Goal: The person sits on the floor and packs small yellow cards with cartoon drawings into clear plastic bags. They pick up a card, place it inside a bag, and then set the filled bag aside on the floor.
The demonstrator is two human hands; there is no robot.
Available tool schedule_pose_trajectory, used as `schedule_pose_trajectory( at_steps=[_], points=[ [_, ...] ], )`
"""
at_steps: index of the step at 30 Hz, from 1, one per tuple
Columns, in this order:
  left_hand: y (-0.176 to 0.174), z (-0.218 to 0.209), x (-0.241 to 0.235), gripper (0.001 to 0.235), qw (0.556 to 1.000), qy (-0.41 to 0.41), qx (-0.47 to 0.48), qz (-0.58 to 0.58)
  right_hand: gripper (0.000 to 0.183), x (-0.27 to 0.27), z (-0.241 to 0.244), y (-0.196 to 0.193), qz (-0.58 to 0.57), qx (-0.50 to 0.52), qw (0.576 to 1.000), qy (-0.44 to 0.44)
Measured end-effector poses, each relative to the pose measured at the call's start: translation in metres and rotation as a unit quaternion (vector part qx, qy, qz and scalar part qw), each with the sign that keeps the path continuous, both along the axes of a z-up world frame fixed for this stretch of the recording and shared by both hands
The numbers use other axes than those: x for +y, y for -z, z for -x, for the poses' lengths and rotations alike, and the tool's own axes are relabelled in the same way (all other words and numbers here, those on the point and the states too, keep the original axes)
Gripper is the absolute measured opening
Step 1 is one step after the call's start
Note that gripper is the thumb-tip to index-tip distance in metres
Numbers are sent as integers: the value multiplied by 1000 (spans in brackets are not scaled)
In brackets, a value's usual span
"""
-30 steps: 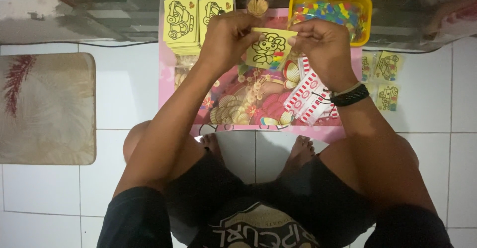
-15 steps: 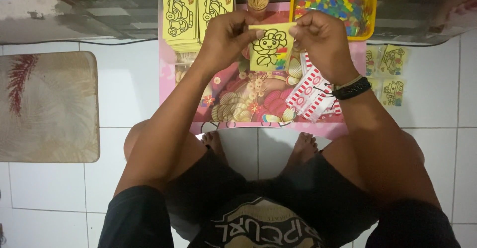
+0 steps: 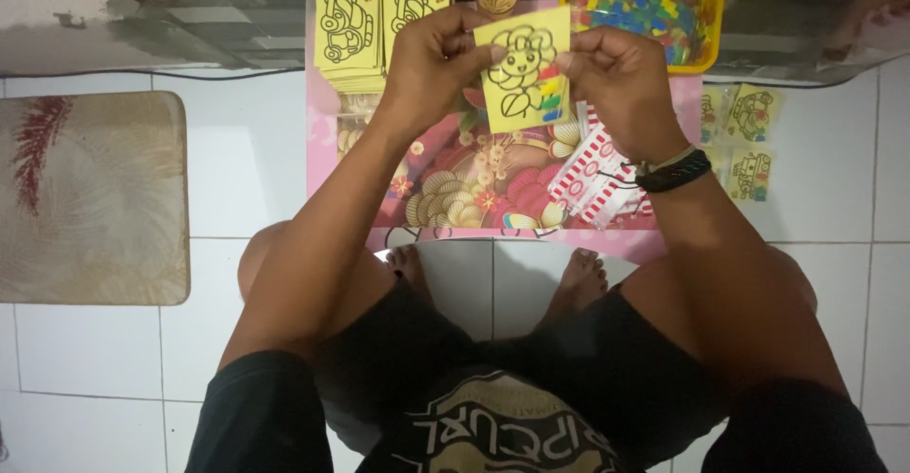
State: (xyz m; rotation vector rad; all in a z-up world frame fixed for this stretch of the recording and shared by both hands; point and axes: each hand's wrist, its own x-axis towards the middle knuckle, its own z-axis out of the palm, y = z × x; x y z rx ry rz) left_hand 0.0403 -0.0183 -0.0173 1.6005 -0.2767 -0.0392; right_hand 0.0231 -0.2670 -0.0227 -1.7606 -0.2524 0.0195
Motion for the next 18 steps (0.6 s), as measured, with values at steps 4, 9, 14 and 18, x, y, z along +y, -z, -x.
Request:
schedule_pose_trajectory(
  at_steps=[4, 9, 14, 18],
  points=[
    [-4, 2, -2, 18, 1000, -15, -19, -18, 10, 1, 12, -17, -24, 47, 999, 7],
    [-13, 11, -21, 23, 999, -2, -13, -35, 24, -19, 26, -29, 65, -91, 994, -5],
    [-13, 9, -61, 30, 997, 9, -62, -35, 27, -60, 44, -40, 45, -91, 995, 0],
    [-24, 8, -106, 54, 991, -38, -101, -84, 19, -99, 70, -57, 3, -27, 997, 78]
  ],
)
